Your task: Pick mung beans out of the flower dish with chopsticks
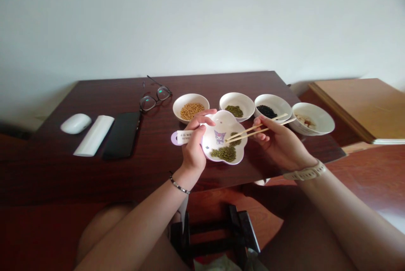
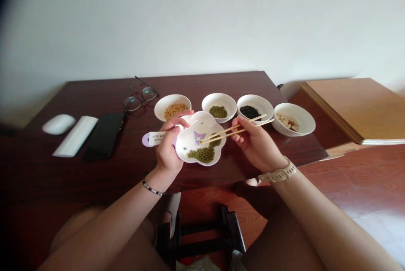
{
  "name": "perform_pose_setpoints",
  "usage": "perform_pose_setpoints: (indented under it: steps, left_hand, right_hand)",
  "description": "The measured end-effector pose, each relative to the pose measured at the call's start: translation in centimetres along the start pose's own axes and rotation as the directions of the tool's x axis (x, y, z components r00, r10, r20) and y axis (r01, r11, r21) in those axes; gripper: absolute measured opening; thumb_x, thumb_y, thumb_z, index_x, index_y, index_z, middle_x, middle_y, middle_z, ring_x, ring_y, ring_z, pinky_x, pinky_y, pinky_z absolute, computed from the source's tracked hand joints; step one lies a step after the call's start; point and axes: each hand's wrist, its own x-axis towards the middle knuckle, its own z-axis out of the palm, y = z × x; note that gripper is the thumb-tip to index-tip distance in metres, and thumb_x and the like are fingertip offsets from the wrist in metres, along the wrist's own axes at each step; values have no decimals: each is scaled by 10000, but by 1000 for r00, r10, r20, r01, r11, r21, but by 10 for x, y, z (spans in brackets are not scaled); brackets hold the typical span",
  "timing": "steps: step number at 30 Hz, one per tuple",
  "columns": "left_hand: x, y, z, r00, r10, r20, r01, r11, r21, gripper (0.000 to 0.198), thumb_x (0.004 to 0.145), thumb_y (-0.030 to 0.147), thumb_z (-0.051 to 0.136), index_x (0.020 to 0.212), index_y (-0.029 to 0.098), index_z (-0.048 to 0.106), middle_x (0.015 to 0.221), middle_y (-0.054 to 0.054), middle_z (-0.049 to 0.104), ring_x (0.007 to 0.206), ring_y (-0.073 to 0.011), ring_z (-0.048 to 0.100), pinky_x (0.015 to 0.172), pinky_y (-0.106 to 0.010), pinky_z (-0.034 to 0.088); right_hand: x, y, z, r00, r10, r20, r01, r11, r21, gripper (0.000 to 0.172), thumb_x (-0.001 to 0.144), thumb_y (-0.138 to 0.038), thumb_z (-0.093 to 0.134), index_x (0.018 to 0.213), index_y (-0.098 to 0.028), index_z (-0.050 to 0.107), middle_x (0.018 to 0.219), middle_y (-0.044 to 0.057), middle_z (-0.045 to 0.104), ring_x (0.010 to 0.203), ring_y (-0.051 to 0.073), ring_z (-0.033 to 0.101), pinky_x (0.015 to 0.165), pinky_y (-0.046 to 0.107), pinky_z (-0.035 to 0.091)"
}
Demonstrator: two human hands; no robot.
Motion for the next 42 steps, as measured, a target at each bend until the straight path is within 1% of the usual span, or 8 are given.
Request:
perform_pose_setpoints:
  steps: [7,11,14,17,22,27,35,42]
  left_hand:
    - [-1,-2,2,1000,-6,-16,6,1000,-21,197,963,278,541,877,250,716,1293,-61,777,1367,-338,635,1223,-561,425]
    - [0,-2,2,1000,-1,-23,0,999,-37,197,951,264,548,866,245,724,1280,-66,781,1364,-344,637,1221,-572,423]
    - [0,-2,2,999,-13,-34,12,999,-31,199,947,263,542,856,244,719,1303,-63,780,1366,-343,636,1213,-572,434]
    - [0,-1,2,999,-17,-33,16,1000,-18,198,946,265,536,859,244,713,1309,-62,781,1352,-335,644,1209,-564,441]
    - [0,-2,2,1000,-11,-29,11,1000,11,189,933,246,535,862,245,710,1266,-63,794,1329,-332,657,1185,-548,449]
    - [0,-3,1,1000,2,-10,-2,1000,20,182,942,254,529,876,239,699,1278,-68,787,1339,-330,650,1169,-537,457]
    - [0,-2,1,1000,-10,13,10,1000,20,197,961,279,527,881,253,705,1285,-64,785,1356,-337,639,1188,-551,437]
    - [-1,-3,1,1000,-11,19,11,1000,-4,190,961,280,541,885,256,714,1286,-60,783,1333,-343,653,1195,-570,437]
  right_hand:
    - [27,-30,-11,969,-223,-108,225,974,9,175,891,-234,869,849,-201,703,849,-13,675,591,56,581,494,102,557]
    - [42,-37,-16,869,-460,-183,417,880,-228,241,906,-385,866,821,-221,711,831,-8,680,596,75,623,502,155,556]
    - [43,-38,-14,780,-613,-125,501,732,-462,315,945,-524,808,833,-242,725,795,11,682,589,120,648,515,233,561]
    - [38,-42,-12,736,-672,-83,544,659,-519,320,967,-543,776,841,-252,730,723,13,646,567,144,635,504,268,526]
    - [25,-52,-8,804,-594,-43,523,739,-424,366,1007,-533,710,797,-235,736,701,38,636,520,138,578,446,300,405]
    - [13,-49,2,851,-524,25,465,733,-497,473,1026,-616,666,774,-224,748,611,45,609,471,142,550,417,319,344]
    - [-3,-43,20,881,-461,109,413,636,-652,508,979,-697,702,810,-221,752,601,30,633,452,126,574,397,266,400]
    - [14,-40,13,957,-273,101,276,741,-612,448,945,-628,787,799,-208,738,590,31,671,447,127,602,382,229,441]
